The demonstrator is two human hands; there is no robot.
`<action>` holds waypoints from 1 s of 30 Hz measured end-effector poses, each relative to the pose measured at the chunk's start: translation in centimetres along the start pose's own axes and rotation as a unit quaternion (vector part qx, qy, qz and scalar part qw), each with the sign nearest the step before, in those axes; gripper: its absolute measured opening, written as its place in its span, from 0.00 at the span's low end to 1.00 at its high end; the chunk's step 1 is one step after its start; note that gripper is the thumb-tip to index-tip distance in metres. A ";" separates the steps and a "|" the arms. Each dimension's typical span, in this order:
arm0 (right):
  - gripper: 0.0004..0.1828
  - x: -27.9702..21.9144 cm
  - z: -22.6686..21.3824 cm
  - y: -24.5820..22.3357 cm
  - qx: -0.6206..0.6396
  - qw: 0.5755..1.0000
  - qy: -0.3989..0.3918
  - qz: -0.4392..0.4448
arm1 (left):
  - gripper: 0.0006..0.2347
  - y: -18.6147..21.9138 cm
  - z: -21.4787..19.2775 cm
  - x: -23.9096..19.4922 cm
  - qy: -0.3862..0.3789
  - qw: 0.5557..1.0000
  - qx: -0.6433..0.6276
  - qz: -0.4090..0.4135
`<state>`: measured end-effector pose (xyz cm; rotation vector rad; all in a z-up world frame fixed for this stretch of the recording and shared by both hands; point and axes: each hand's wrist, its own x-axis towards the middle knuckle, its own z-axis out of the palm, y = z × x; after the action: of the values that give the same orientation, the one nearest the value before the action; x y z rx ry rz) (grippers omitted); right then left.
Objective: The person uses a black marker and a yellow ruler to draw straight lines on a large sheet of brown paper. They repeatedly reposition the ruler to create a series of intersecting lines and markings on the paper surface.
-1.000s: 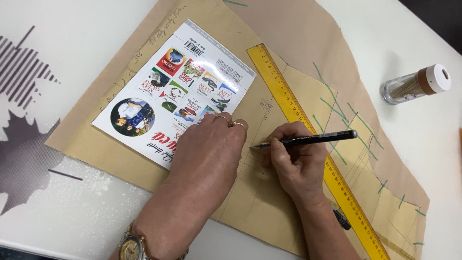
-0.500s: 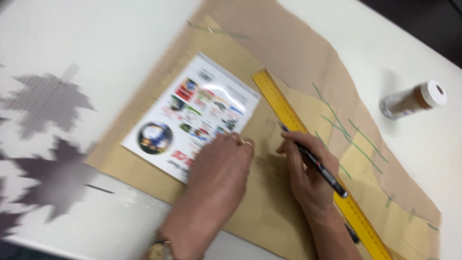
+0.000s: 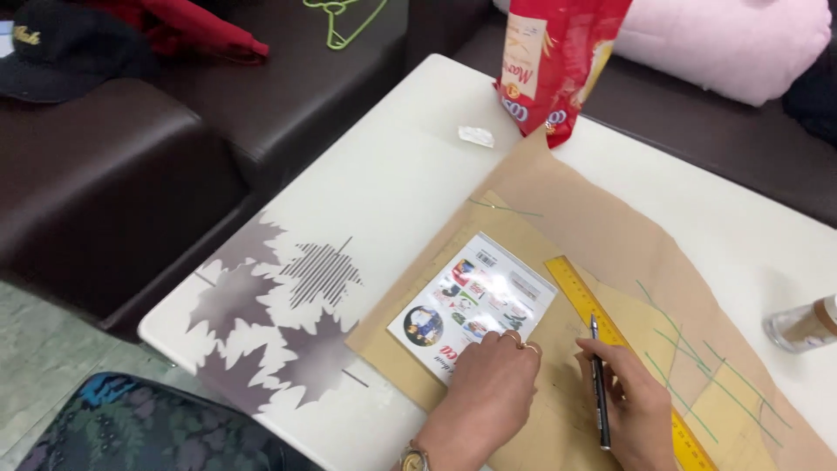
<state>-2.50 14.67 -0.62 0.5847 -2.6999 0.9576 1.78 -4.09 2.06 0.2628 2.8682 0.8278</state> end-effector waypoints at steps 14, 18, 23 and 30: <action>0.17 0.1 0.1 -1.1 -0.024 0.997 -0.049 0.059 | 0.08 -1.4 0.2 -0.6 0.018 1.000 0.022 -0.006; 0.18 0.1 0.4 -1.6 -0.020 0.997 -0.056 0.052 | 0.13 -1.0 0.0 -0.4 0.000 0.999 0.037 -0.016; 0.14 0.0 0.7 -1.5 -0.010 1.000 -0.029 -0.002 | 0.13 -1.0 0.0 -0.6 0.004 0.999 0.034 -0.015; 0.12 -0.3 1.3 -1.6 -0.043 0.996 -0.011 -0.076 | 0.10 -0.2 -0.7 -1.1 0.014 0.998 0.050 -0.021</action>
<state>-1.62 12.78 -0.88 0.7747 -2.6553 0.7965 2.65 -4.81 2.65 0.2037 2.9343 0.6877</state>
